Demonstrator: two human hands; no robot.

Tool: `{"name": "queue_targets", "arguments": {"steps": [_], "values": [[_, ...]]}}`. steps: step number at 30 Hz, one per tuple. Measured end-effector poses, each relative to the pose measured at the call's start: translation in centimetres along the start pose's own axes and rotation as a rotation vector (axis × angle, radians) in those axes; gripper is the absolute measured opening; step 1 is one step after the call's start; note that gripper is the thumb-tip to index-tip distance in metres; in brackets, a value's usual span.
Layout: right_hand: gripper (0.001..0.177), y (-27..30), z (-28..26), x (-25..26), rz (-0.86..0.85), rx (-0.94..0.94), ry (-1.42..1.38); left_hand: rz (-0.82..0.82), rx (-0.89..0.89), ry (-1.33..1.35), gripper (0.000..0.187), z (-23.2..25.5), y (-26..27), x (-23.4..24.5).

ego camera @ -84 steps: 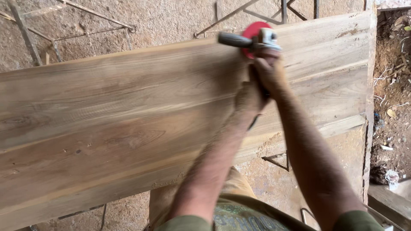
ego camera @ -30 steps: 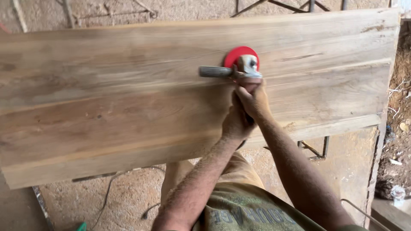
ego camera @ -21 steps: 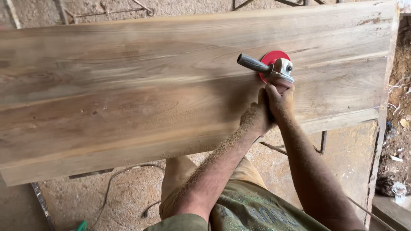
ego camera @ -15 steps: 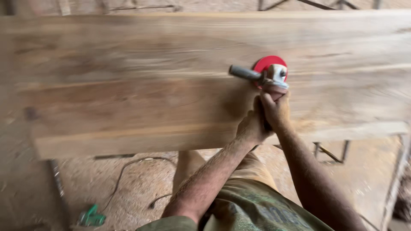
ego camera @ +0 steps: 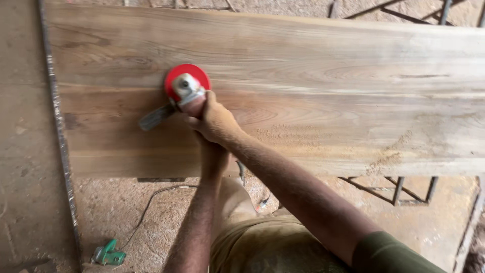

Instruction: The person uses a handheld angle grinder with a sanding disc to smooth the surface of a large wooden plank. They move the tool back and forth across the wood, covering different sections of the plank.

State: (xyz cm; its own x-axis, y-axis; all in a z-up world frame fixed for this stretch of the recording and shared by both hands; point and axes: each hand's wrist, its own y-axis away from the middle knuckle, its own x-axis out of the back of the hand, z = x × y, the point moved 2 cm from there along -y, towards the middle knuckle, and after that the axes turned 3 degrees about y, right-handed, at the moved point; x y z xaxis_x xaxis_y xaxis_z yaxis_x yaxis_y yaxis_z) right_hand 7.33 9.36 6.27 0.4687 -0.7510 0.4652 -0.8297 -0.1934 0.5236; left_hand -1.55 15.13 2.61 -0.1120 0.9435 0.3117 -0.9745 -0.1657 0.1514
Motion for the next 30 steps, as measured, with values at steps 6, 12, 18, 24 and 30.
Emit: {"name": "queue_targets", "arguments": {"steps": [6, 12, 18, 24, 30], "values": [[0.089, -0.2, 4.7, 5.1, 0.162, -0.068, 0.004, -0.139, 0.007, 0.112, 0.063, 0.6, -0.5, -5.5], [0.081, 3.7, 17.1, 18.6, 0.396, -0.286, 0.012, -0.546, 0.543, 1.299, 0.053, 3.7, 0.8, -23.2], [0.058, 8.6, 29.2, 28.6, 0.617, -0.204, -0.167, -0.837, 0.509, 0.63, 0.072, 12.1, 2.5, -34.3], [0.04, 14.4, 36.1, 33.3, 0.71, -0.279, -0.425, -0.819, 0.01, -0.204, 0.088, 17.5, 5.7, -39.4], [0.033, 16.4, 33.7, 29.6, 0.614, -0.001, -0.423, -0.904, 0.055, -0.354, 0.075, 10.5, 10.6, -39.4]]}}
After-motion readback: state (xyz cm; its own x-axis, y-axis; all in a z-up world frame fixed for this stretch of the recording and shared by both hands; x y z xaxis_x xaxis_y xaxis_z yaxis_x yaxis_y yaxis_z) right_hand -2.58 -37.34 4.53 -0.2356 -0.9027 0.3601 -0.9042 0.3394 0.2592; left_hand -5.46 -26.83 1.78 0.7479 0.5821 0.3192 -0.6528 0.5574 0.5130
